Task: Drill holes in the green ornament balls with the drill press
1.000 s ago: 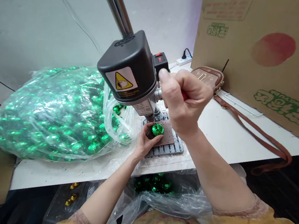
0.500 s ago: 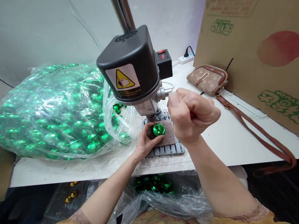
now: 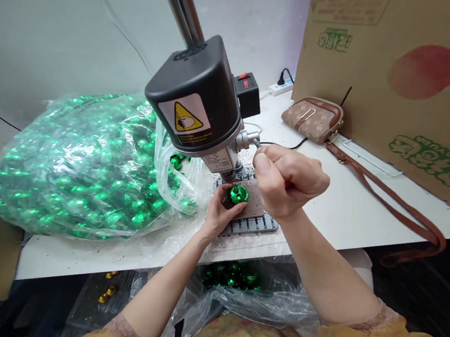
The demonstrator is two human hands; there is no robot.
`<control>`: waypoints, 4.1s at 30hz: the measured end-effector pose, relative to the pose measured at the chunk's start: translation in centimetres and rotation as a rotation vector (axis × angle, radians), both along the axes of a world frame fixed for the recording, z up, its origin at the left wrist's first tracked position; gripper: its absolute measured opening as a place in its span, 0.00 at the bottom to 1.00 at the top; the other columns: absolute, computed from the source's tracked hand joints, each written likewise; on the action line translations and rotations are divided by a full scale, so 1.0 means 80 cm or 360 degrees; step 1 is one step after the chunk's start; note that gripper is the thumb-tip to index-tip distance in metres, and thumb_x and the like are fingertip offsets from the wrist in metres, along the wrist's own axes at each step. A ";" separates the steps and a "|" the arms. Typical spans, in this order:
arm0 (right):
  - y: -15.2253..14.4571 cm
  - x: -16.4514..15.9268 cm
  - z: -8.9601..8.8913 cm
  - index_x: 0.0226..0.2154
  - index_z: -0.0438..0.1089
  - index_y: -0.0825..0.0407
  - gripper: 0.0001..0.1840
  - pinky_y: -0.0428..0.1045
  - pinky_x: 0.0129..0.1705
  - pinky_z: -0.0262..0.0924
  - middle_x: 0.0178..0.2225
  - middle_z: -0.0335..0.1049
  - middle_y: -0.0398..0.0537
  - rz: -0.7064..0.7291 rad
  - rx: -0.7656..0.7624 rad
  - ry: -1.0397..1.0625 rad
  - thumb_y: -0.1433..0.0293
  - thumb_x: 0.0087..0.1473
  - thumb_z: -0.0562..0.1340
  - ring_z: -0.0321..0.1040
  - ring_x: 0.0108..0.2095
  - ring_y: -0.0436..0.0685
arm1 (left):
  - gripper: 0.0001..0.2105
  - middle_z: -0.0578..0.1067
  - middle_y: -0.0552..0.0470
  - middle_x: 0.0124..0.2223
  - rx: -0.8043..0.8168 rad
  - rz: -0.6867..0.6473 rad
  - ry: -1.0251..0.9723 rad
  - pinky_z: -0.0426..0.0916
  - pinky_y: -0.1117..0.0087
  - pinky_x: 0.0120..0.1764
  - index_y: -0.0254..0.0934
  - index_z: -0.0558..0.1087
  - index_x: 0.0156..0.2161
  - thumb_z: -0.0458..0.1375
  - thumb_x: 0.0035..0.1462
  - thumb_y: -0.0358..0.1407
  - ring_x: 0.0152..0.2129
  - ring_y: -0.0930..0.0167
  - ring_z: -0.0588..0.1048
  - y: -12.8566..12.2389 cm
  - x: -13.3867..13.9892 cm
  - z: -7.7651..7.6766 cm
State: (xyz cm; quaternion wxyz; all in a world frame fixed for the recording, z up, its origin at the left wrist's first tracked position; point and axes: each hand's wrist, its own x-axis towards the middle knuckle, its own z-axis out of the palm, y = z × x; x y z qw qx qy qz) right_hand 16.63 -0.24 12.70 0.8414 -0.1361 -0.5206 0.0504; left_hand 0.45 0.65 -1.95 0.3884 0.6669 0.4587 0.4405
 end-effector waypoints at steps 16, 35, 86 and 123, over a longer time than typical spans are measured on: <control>-0.001 0.000 -0.019 0.18 0.41 0.53 0.24 0.46 0.22 0.48 0.16 0.43 0.36 0.0023 0.0134 -0.0055 0.80 0.53 0.59 0.45 0.16 0.41 | 0.26 0.77 0.45 0.51 0.0001 -0.0007 -0.0031 0.70 0.54 0.55 0.41 0.72 0.52 0.74 0.50 0.42 0.50 0.58 0.76 0.000 0.000 0.001; 0.006 0.000 0.070 0.16 0.52 0.49 0.24 0.50 0.21 0.47 0.12 0.51 0.34 0.0090 -0.0496 0.0202 0.69 0.56 0.64 0.48 0.14 0.45 | 0.18 0.79 0.39 0.56 0.0591 -0.0542 0.0706 0.77 0.56 0.46 0.46 0.77 0.52 0.66 0.58 0.46 0.44 0.57 0.81 -0.155 -0.057 -0.044; 0.005 -0.002 0.061 0.16 0.50 0.51 0.25 0.49 0.21 0.50 0.13 0.52 0.34 0.0036 -0.0408 0.0188 0.70 0.56 0.63 0.51 0.15 0.43 | 0.24 0.72 0.46 0.49 0.0631 0.0168 0.0803 0.66 0.59 0.57 0.41 0.72 0.56 0.63 0.53 0.32 0.50 0.61 0.72 0.068 -0.103 0.073; 0.004 0.000 0.059 0.19 0.51 0.51 0.25 0.46 0.23 0.47 0.15 0.48 0.36 0.0122 -0.0337 0.0056 0.66 0.61 0.62 0.50 0.17 0.42 | 0.25 0.78 0.47 0.49 -0.0055 -0.0146 0.0178 0.71 0.60 0.52 0.37 0.74 0.51 0.73 0.48 0.39 0.48 0.62 0.76 0.016 -0.020 0.037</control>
